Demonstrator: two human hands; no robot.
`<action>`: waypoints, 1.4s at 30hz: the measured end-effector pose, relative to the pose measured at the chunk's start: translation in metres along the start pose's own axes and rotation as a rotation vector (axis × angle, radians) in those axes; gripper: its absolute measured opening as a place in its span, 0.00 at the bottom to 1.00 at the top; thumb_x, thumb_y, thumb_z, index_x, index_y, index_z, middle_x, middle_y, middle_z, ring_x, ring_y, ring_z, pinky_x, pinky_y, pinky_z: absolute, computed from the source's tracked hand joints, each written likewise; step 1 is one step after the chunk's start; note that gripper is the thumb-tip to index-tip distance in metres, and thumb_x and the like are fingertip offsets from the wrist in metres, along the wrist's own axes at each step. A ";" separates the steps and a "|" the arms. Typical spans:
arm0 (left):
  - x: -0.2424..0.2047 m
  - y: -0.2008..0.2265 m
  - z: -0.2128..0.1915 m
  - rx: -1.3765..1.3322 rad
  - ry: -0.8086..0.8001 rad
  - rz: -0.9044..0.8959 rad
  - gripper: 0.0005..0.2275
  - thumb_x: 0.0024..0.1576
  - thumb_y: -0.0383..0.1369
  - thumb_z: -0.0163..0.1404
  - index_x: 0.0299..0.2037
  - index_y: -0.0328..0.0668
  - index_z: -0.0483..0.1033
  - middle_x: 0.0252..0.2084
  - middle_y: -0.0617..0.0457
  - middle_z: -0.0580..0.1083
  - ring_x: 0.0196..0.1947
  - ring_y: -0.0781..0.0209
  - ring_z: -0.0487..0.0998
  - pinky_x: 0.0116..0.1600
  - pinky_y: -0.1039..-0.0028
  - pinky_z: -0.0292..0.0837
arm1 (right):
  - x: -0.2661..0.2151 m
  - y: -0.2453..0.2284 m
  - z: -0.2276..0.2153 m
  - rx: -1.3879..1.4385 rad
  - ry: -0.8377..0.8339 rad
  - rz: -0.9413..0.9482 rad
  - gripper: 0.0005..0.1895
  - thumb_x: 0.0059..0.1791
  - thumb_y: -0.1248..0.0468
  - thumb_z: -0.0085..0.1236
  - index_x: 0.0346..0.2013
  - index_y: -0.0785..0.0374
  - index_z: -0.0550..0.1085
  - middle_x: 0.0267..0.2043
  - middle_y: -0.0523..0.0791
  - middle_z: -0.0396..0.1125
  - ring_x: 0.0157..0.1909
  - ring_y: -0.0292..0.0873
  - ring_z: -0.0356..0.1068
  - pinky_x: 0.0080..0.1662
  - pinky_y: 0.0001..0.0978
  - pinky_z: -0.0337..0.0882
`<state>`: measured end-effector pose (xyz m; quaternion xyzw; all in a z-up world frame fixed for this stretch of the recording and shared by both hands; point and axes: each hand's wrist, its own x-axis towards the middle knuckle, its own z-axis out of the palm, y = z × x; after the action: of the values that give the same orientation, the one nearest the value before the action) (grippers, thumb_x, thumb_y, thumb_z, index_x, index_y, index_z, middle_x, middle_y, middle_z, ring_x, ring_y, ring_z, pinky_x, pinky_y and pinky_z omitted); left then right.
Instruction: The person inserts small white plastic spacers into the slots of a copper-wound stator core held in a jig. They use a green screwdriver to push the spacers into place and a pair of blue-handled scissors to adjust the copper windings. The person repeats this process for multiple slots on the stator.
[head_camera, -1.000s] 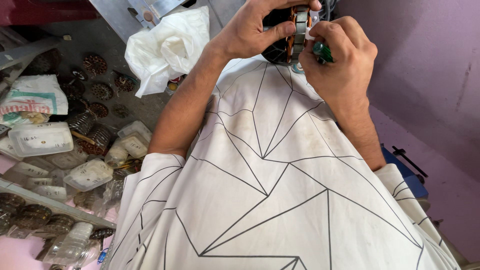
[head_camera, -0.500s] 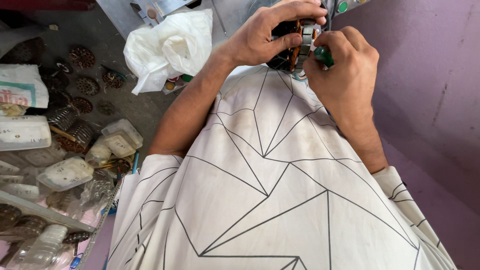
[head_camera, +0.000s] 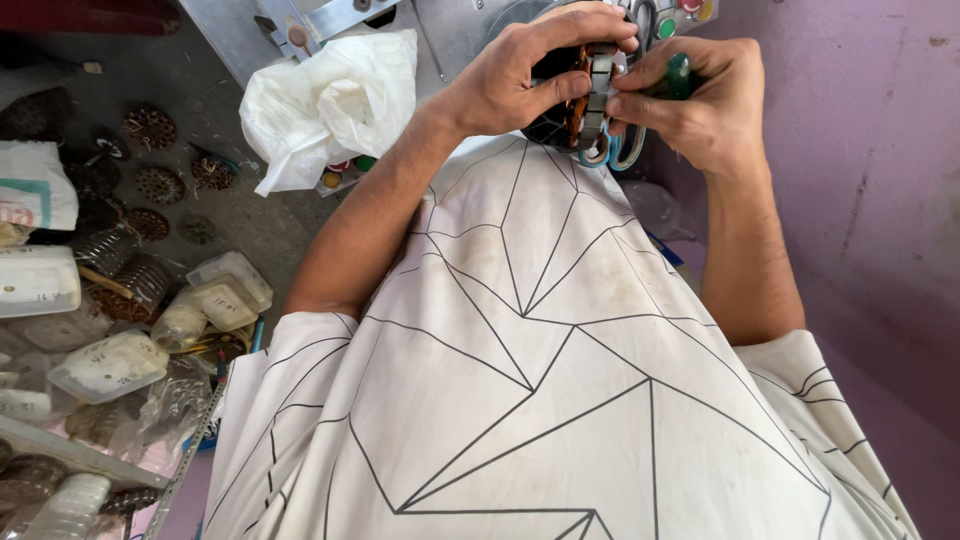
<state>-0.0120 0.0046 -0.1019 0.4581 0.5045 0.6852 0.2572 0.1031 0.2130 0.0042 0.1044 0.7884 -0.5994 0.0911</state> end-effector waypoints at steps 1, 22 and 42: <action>0.000 0.001 -0.001 -0.031 -0.005 -0.032 0.20 0.71 0.30 0.56 0.71 0.42 0.66 0.67 0.52 0.75 0.68 0.58 0.76 0.75 0.69 0.70 | -0.002 0.005 0.000 0.008 0.009 -0.064 0.09 0.49 0.79 0.70 0.40 0.71 0.78 0.41 0.48 0.74 0.39 0.39 0.74 0.42 0.24 0.76; -0.001 -0.017 -0.007 -0.287 -0.091 -0.078 0.28 0.63 0.33 0.68 0.70 0.42 0.67 0.71 0.50 0.68 0.73 0.56 0.70 0.80 0.67 0.62 | 0.017 0.022 -0.011 0.082 -0.037 0.110 0.11 0.49 0.80 0.73 0.39 0.71 0.77 0.37 0.48 0.74 0.35 0.39 0.77 0.37 0.26 0.78; -0.008 0.008 0.039 0.651 0.059 0.078 0.55 0.46 0.35 0.76 0.77 0.57 0.43 0.70 0.51 0.60 0.71 0.49 0.61 0.78 0.64 0.61 | -0.057 0.040 0.032 0.914 0.664 0.032 0.19 0.58 0.72 0.52 0.56 0.63 0.52 0.45 0.56 0.68 0.49 0.60 0.77 0.50 0.47 0.83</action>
<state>0.0274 0.0134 -0.0949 0.5150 0.6865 0.5102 0.0563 0.1694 0.1894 -0.0255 0.3280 0.4333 -0.8134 -0.2074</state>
